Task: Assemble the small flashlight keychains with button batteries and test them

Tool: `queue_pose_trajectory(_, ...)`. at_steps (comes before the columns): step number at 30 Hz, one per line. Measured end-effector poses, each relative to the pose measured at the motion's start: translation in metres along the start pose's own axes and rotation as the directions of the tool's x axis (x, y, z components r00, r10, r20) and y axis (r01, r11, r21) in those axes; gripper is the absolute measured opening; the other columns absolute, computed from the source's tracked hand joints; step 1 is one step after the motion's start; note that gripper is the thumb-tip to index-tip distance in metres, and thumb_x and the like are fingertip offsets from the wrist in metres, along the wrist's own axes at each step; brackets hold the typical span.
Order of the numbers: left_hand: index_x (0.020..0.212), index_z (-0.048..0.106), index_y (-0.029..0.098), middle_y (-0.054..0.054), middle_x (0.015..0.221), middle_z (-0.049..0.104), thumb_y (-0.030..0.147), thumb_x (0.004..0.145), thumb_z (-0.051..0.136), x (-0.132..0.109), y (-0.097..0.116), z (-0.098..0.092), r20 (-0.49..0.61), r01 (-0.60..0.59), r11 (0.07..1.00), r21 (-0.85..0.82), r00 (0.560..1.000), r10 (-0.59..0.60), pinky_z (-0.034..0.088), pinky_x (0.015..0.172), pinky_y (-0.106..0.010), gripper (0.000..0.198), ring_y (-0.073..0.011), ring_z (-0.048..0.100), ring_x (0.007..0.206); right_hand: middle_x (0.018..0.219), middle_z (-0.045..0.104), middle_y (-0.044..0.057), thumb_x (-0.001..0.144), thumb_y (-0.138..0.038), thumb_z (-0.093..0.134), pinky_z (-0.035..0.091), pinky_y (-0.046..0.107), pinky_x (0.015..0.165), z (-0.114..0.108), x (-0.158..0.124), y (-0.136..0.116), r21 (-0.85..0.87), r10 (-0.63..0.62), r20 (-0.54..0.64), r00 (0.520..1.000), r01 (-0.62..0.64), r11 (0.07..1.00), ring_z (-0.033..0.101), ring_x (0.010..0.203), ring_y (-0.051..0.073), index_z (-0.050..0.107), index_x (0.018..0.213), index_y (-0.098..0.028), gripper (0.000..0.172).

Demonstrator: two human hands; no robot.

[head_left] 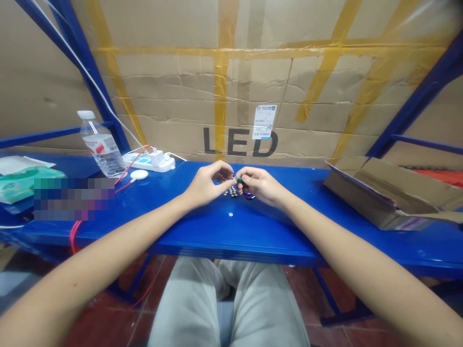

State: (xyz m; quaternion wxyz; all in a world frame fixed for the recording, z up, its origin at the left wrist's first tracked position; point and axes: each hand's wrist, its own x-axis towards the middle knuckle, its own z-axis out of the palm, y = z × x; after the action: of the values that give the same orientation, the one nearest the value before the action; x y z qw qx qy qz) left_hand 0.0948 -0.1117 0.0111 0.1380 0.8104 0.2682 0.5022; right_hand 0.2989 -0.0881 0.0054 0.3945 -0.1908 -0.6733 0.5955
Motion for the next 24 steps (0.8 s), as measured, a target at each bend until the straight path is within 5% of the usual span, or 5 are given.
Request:
queue_pose_trajectory(7, 0.092, 0.064, 0.018, -0.004, 0.082, 0.069, 0.027, 0.09, 0.064, -0.001, 0.007, -0.001, 0.058, -0.282, 0.933, 0.224, 0.959, 0.276, 0.054, 0.071, -0.029, 0.009, -0.0134, 0.064, 0.074, 0.078, 0.064, 0.0, 0.075, -0.039, 0.081, 0.05, 0.031, 0.071, -0.003, -0.001, 0.002, 0.113, 0.012, 0.074, 0.997, -0.02, 0.993, 0.062, 0.073, 0.015, 0.062, 0.088, -0.019, 0.031)
queue_pose_trajectory(12, 0.095, 0.064, 0.021, -0.007, 0.092, 0.07, 0.03, 0.093, 0.057, -0.001, 0.011, -0.001, 0.168, -0.329, 0.903, 0.277, 0.942, 0.291, 0.054, 0.082, -0.035, 0.011, -0.0186, 0.065, 0.09, 0.077, 0.063, 0.001, 0.072, -0.039, 0.083, 0.048, 0.029, 0.068, -0.005, -0.001, 0.001, 0.078, 0.012, 0.085, 0.996, -0.018, 0.997, 0.06, 0.073, 0.016, 0.064, 0.088, -0.019, 0.032)
queue_pose_trajectory(19, 0.096, 0.068, 0.02, -0.008, 0.094, 0.07, 0.023, 0.094, 0.048, 0.005, -0.008, -0.019, 0.305, -0.217, 0.835, 0.506, 0.95, 0.062, 0.043, 0.09, -0.043, 0.02, -0.0235, 0.057, 0.095, 0.09, 0.068, 0.005, 0.072, -0.039, 0.081, 0.052, 0.036, 0.08, -0.018, 0.002, -0.001, -0.014, -0.003, -0.016, 1.0, 0.003, 1.0, 0.062, 0.08, 0.018, 0.068, 0.098, -0.018, 0.036)
queue_pose_trajectory(24, 0.091, 0.073, 0.021, -0.009, 0.09, 0.07, 0.025, 0.089, 0.05, 0.003, -0.026, -0.03, 0.465, -0.201, 0.738, 0.644, 0.869, -0.169, 0.037, 0.085, -0.041, 0.024, -0.0263, 0.053, 0.092, 0.085, 0.067, 0.003, 0.083, -0.04, 0.072, 0.054, 0.045, 0.088, -0.022, 0.003, 0.002, -0.023, -0.023, -0.068, 0.997, 0.021, 1.0, 0.069, 0.083, 0.02, 0.057, 0.092, -0.021, 0.026)
